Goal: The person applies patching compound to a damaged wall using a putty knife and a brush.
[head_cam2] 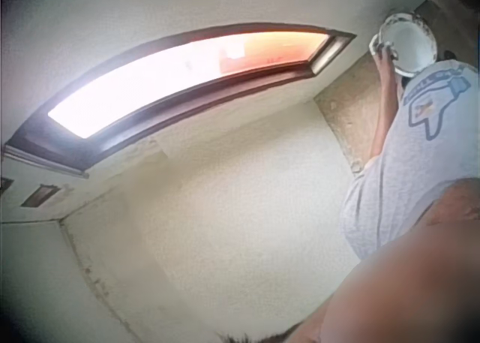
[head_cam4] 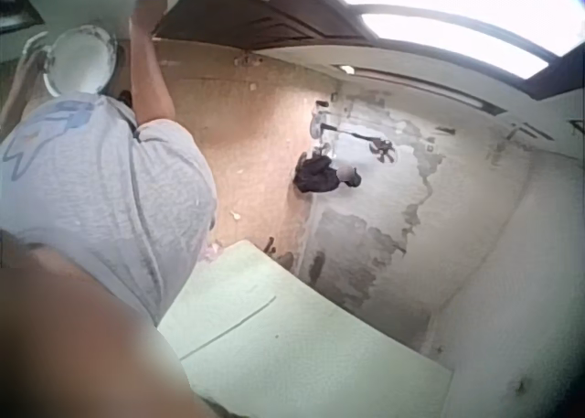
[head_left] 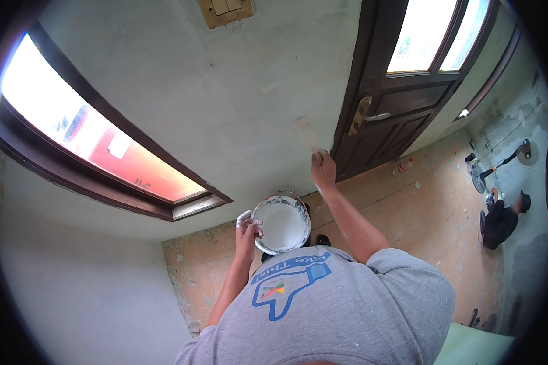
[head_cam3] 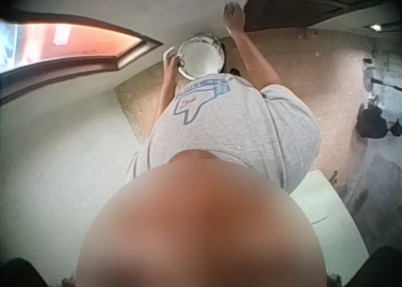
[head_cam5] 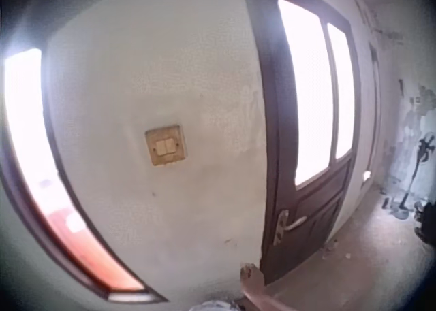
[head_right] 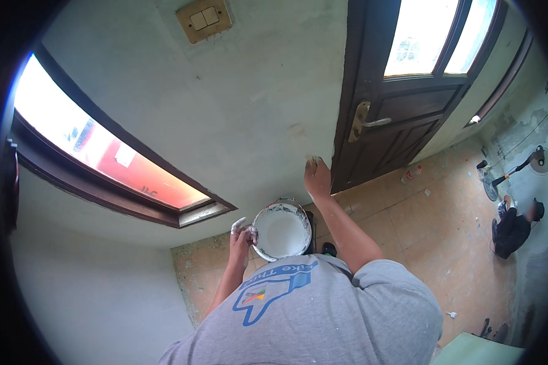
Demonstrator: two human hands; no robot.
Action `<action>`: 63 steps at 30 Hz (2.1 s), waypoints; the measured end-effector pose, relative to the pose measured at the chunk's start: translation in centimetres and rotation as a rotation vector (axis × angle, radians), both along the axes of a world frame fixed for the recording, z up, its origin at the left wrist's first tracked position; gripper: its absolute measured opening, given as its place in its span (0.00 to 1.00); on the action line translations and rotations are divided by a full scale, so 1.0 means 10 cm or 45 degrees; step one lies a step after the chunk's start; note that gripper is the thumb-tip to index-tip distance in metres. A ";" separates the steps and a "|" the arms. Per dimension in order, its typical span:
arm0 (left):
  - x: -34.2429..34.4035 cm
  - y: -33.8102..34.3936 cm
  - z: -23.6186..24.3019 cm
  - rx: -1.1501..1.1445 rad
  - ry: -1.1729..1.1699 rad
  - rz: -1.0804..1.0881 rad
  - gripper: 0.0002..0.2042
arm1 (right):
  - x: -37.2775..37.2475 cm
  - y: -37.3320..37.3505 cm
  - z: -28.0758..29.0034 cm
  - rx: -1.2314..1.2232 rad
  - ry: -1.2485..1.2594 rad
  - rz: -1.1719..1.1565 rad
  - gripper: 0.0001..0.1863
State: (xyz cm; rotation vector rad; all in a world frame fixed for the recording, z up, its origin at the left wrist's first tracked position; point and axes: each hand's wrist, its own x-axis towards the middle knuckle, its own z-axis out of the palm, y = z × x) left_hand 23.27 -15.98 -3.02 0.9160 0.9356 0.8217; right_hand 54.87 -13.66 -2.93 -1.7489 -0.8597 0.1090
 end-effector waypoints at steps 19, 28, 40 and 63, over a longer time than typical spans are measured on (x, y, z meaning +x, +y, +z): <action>-0.08 0.06 -0.04 0.028 -0.007 -0.014 0.18 | -0.33 0.06 0.24 0.038 -0.027 0.044 0.12; -0.15 0.05 -0.11 0.014 -0.024 -0.009 0.18 | -0.49 0.07 0.72 0.165 0.031 0.110 0.13; -0.23 0.04 -0.11 0.015 -0.053 0.010 0.17 | -0.65 0.13 0.04 0.059 -0.166 0.040 0.11; -0.45 0.12 -0.14 0.006 -0.012 0.000 0.19 | -0.80 -0.07 -0.27 -0.379 -0.137 0.090 0.13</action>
